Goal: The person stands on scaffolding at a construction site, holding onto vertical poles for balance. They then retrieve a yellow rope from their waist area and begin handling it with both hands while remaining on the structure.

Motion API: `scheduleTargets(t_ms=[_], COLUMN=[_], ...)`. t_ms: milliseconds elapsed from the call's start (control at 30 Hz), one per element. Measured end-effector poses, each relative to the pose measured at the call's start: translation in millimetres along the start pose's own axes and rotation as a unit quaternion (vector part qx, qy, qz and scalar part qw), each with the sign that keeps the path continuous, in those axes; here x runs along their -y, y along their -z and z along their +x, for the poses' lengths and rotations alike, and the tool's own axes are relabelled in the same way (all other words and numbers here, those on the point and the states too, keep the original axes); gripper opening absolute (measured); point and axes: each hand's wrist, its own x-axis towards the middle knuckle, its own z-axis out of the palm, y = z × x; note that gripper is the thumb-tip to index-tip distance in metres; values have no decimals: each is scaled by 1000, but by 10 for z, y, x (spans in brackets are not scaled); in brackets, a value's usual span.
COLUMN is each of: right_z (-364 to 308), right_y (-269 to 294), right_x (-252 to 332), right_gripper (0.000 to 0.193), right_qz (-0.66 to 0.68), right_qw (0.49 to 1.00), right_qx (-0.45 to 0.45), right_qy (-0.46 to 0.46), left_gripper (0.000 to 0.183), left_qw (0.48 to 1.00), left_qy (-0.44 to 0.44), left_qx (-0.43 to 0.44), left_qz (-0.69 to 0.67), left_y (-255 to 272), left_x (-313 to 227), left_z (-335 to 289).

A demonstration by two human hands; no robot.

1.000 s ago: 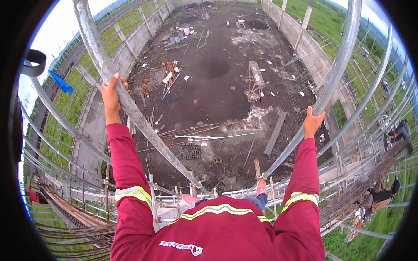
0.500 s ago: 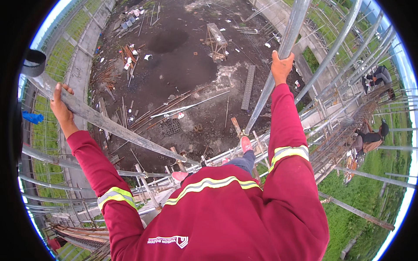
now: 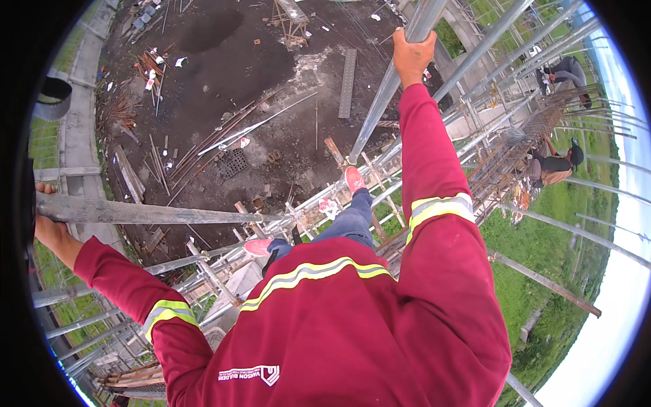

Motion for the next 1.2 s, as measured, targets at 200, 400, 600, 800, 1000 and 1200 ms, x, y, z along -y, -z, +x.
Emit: scheduleTargets(t_ms=[200, 400, 600, 800, 1000, 1200], right_z=[-11, 19, 12, -12, -12, -37], right_y=[-3, -40, -41, -21, -24, -30], right_x=[-68, -257, -333, -258, -236, -237], right_gripper=[46, 45, 43, 44, 43, 42], right_qz=[-4, 14, 31, 34, 46, 43], right_qw=[1000, 1000, 999, 999, 998, 998], right_qx=[-11, -3, -7, -1, 5, -3], right_qy=[-5, 11, -20, -18, -40, -38], left_gripper=[35, 45, 49, 52, 52, 52], left_qw=[999, 998, 996, 987, 982, 978], left_qy=[-10, -18, -40, -66, -74, -86], left_qx=[-43, -66, -77, -127, -140, -148], left_qz=[16, 16, 31, 73, 100, 118], left_y=[-12, -212, -314, -429, -534, -569], left_x=[-86, -154, -241, -258, -291, -286], left_z=[-94, -254, -368, -426, -473, -482])
